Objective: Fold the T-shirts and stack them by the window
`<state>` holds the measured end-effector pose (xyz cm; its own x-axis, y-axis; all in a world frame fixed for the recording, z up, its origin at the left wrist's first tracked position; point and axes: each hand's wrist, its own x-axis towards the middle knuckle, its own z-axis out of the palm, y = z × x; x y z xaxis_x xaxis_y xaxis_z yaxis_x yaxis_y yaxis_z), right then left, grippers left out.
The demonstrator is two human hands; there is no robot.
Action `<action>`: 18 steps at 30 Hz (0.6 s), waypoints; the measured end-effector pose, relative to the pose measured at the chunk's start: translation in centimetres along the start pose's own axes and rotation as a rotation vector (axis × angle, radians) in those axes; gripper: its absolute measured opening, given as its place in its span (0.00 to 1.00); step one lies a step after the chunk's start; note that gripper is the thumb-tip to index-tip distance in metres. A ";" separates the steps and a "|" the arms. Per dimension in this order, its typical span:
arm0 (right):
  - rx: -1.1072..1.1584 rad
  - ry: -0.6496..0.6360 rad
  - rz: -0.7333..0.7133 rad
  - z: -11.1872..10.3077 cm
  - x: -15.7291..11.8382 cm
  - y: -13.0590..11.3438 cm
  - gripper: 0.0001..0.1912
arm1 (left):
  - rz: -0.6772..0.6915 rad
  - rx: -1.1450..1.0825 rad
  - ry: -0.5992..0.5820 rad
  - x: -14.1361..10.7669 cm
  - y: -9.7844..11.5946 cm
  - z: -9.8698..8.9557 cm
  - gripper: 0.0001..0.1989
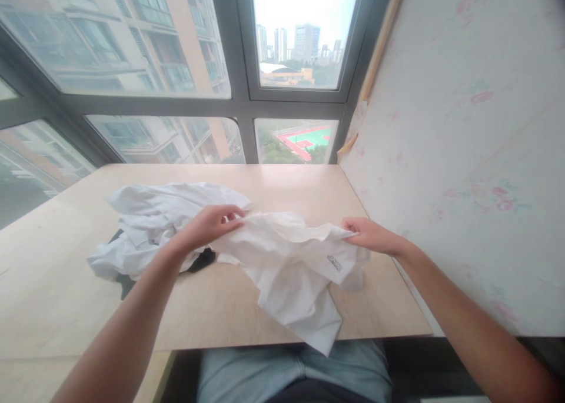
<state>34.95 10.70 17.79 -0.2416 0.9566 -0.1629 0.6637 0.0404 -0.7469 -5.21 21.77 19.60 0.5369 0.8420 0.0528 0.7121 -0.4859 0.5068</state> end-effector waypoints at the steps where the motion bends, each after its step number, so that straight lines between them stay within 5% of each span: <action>1: -0.047 0.032 -0.002 0.9 -0.2 0.6 0.07 | -0.003 -0.010 -0.038 -0.3 -0.2 1.1 0.14; 4: -0.281 0.308 -0.132 5.0 -1.7 2.3 0.05 | 0.011 -0.059 -0.081 -1.9 -1.0 5.0 0.13; 7: -0.436 0.526 -0.409 9.9 -4.6 3.8 0.12 | 0.014 -0.131 0.015 -4.6 -1.8 8.8 0.14; 10: -0.464 0.356 -0.486 13.6 -7.6 5.1 0.14 | -0.021 -0.186 0.142 -7.7 -2.2 11.8 0.15; 13: -0.417 0.157 -0.427 15.0 -9.5 6.3 0.12 | -0.083 -0.212 0.123 -10.1 -2.2 13.4 0.18; 18: -0.353 0.233 -0.311 14.6 -9.5 7.9 0.13 | -0.127 -0.261 -0.044 -10.8 -1.7 13.7 0.17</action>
<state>32.16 -2.27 3.96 -0.3280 0.9210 0.2102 0.7935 0.3893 -0.4678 -6.08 10.28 6.38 0.4740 0.8785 -0.0596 0.6377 -0.2959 0.7112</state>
